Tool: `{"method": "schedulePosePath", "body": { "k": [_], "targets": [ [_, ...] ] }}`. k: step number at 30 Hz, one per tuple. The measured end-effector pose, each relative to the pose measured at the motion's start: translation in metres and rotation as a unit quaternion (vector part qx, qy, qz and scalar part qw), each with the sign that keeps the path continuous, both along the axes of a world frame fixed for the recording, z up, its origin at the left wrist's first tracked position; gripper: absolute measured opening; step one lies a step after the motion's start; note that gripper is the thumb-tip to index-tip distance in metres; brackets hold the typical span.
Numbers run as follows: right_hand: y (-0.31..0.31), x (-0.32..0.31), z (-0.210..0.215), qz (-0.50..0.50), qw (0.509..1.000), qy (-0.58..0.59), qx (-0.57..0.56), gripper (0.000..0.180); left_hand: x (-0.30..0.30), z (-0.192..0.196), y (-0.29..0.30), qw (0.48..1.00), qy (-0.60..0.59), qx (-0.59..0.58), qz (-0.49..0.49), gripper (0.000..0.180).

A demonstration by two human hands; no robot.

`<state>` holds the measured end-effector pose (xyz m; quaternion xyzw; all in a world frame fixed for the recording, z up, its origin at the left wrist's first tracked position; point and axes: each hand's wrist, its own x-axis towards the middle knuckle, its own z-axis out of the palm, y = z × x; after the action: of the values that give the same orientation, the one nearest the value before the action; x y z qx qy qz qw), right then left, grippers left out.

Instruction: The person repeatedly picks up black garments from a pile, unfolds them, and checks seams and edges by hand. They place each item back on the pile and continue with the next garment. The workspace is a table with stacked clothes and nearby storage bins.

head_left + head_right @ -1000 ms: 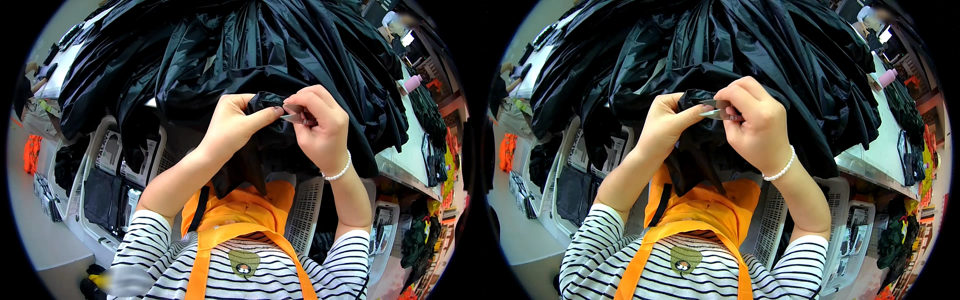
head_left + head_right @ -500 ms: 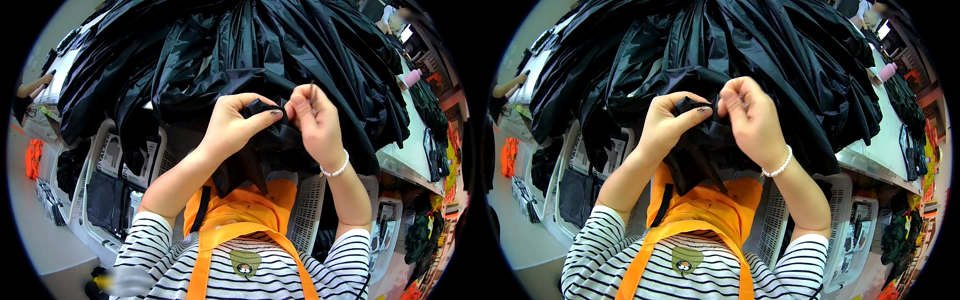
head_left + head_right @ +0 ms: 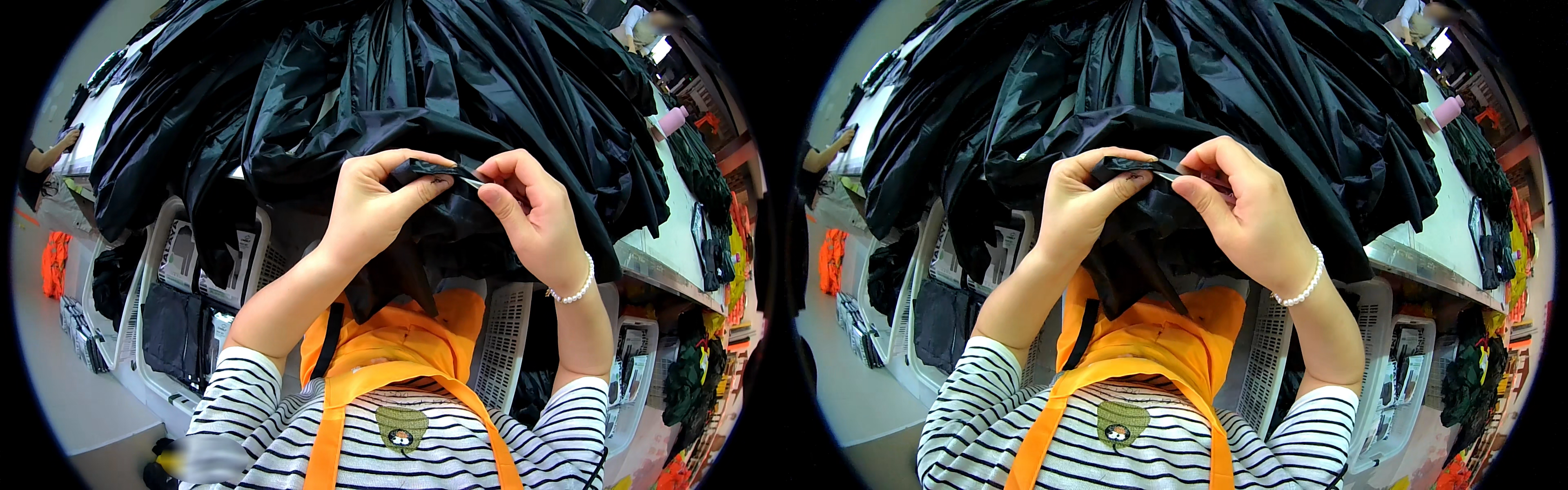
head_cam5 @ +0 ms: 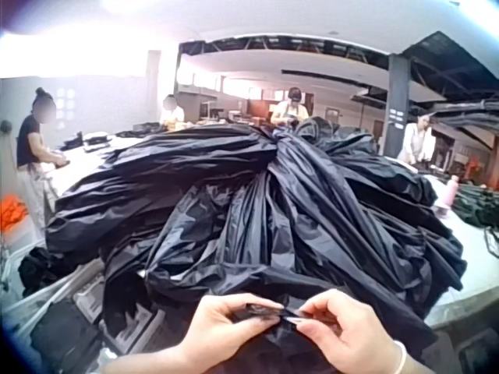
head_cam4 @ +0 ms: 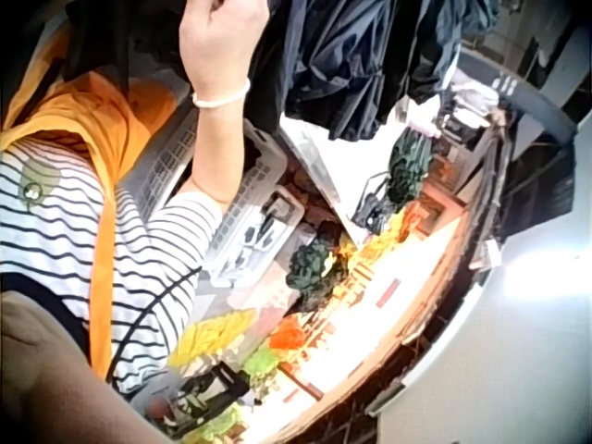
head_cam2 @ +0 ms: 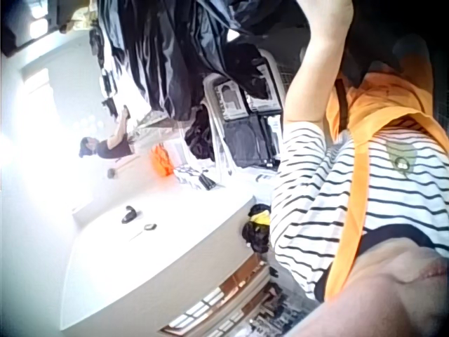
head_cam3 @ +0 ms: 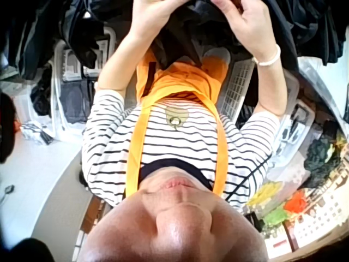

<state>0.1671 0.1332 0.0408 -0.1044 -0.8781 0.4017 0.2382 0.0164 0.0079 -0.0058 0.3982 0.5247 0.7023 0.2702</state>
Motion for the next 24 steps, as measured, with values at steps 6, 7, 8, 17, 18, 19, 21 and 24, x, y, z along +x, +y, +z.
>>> {"method": "schedulePosePath", "body": {
  "k": [6, 7, 8, 17, 18, 19, 21, 24],
  "targets": [
    [-0.002, -0.003, 0.008, 0.017, 0.997, 0.010, 0.070, 0.020, 0.001, 0.001, 0.000, 0.997, 0.075, 0.017, 0.008, 0.015],
    [-0.001, -0.004, 0.009, 0.021, 0.997, 0.009, 0.078, 0.020, 0.000, 0.002, 0.000, 0.996, 0.083, 0.014, 0.006, 0.015],
    [-0.001, -0.004, 0.010, 0.025, 0.996, 0.008, 0.086, 0.020, -0.001, 0.003, 0.000, 0.996, 0.091, 0.011, 0.004, 0.015],
    [0.004, -0.003, 0.018, 0.058, 0.995, -0.030, 0.073, 0.018, -0.002, 0.003, -0.001, 0.988, 0.151, -0.008, -0.006, 0.017],
    [0.005, -0.003, 0.019, 0.058, 0.995, -0.030, 0.075, 0.018, -0.002, 0.003, -0.001, 0.989, 0.150, -0.010, -0.010, 0.017],
    [0.004, -0.003, 0.019, 0.053, 0.995, -0.027, 0.085, 0.018, -0.002, 0.003, 0.000, 0.989, 0.146, -0.006, -0.014, 0.017],
    [0.002, -0.002, 0.018, 0.043, 0.993, -0.021, 0.105, 0.018, -0.002, 0.002, 0.000, 0.990, 0.139, 0.001, -0.021, 0.017],
    [0.002, -0.001, 0.014, 0.028, 0.993, -0.003, 0.118, 0.017, -0.001, 0.004, 0.001, 0.993, 0.115, -0.008, -0.028, 0.018]
  ]
}}
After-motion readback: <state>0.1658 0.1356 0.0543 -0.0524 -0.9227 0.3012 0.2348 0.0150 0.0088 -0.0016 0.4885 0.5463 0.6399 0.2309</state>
